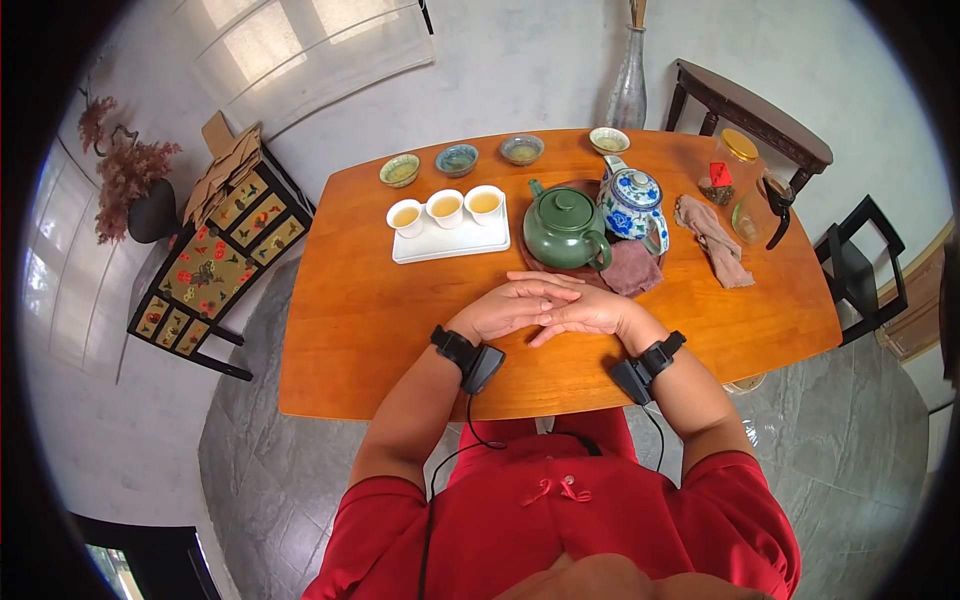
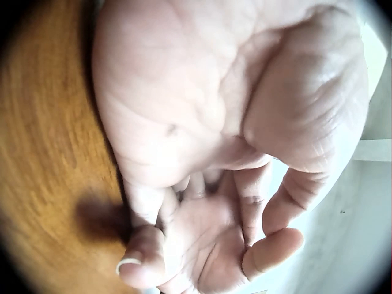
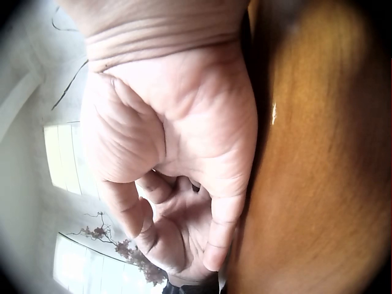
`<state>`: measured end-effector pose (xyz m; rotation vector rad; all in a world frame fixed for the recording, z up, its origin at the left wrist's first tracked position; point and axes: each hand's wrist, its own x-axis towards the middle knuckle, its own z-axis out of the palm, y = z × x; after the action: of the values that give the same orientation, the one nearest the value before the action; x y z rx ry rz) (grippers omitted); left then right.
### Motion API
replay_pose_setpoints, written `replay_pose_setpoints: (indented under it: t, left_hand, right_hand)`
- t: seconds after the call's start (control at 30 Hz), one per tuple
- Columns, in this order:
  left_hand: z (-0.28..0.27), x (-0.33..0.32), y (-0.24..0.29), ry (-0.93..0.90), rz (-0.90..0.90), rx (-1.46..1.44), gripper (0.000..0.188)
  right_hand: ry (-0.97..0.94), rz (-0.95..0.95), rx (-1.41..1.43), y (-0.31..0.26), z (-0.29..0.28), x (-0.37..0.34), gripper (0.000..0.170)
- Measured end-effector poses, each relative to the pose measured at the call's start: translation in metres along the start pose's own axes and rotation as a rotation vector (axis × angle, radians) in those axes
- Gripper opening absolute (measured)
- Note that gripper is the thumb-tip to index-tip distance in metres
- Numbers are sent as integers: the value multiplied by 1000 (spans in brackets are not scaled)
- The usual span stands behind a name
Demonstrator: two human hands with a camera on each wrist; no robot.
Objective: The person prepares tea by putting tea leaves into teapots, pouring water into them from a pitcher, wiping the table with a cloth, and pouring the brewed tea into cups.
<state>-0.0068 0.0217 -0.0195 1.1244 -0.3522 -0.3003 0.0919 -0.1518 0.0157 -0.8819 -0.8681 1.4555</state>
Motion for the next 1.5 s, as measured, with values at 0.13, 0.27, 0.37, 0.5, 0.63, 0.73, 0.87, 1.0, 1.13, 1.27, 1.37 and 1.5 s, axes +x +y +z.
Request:
replay_pose_setpoints:
  t: [0.13,0.27,0.37,0.5,0.63,0.73,0.87,1.0,1.13,1.27,1.37,1.5]
  left_hand:
    - [4,-1,3,34,-46,-37,37]
    - [9,4,5,3,70,124,38]
    - [-5,1,-7,21,30,107,40]
    - [6,1,3,-12,62,150,39]
    - [-2,2,0,-31,58,53,36]
    - [2,3,3,-46,49,-79,37]
    - [8,3,9,-87,51,-100,46]
    - [-3,3,-1,-42,18,-108,50]
    - [-5,2,0,-35,-20,-128,53]
    - [-7,2,-2,-56,-6,-127,56]
    - [2,2,6,-45,1,-119,55]
    - [-2,2,3,-63,4,-104,54]
  right_hand:
    - [19,45,45,4,-6,4,77]
    - [-6,14,91,4,-6,4,77]
    - [-19,9,85,3,-6,3,78]
    - [-22,0,14,2,-3,1,82]
    - [4,-5,2,3,-4,1,83]
    - [-10,-19,52,3,-3,1,82]
    - [-22,-37,81,7,-6,4,76]
    - [-52,-50,148,10,-7,6,69]
    - [-33,-59,123,11,-5,7,75]
    - [-12,-82,86,14,-6,7,75]
    - [-4,-106,70,14,-7,7,75]
    - [-48,-97,123,18,-12,8,67]
